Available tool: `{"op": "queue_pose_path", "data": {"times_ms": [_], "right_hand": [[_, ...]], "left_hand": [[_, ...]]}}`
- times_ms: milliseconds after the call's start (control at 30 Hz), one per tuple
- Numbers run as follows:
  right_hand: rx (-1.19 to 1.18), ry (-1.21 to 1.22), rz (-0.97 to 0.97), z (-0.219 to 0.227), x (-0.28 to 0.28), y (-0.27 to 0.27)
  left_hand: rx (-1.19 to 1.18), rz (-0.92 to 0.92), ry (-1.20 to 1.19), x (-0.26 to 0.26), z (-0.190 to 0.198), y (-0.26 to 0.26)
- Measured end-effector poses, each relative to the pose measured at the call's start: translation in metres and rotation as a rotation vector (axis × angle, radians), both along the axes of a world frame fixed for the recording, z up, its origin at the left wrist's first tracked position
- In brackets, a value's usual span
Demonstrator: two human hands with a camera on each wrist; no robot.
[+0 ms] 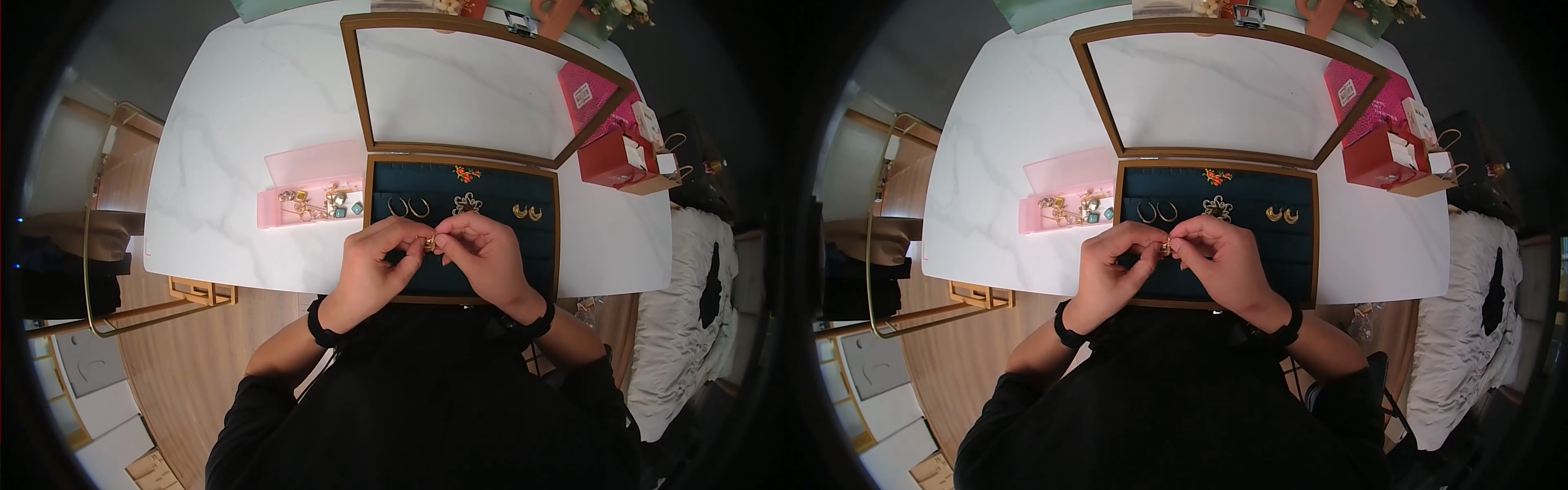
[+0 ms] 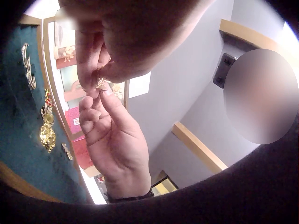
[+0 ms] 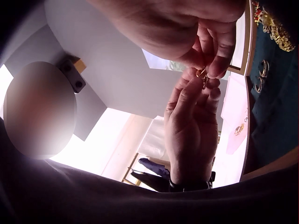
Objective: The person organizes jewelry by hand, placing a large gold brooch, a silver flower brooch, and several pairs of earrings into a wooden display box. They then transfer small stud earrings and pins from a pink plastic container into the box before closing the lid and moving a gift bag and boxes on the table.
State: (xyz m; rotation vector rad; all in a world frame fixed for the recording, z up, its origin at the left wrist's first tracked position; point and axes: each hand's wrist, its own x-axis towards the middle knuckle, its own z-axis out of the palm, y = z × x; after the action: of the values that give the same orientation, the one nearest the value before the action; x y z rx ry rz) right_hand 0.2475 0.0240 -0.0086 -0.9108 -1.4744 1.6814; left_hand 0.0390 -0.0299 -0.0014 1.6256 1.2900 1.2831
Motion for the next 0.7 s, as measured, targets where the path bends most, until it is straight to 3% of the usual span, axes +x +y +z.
{"op": "queue_pose_path", "data": {"times_ms": [533, 700], "right_hand": [[-0.009, 0.001, 0.026, 0.002, 0.0, 0.0], [0.144, -0.096, 0.041, 0.006, 0.005, 0.005]], "left_hand": [[-0.055, 0.055, 0.05, 0.001, -0.003, -0.001], [-0.202, -0.034, -0.162, -0.003, -0.011, -0.001]]}}
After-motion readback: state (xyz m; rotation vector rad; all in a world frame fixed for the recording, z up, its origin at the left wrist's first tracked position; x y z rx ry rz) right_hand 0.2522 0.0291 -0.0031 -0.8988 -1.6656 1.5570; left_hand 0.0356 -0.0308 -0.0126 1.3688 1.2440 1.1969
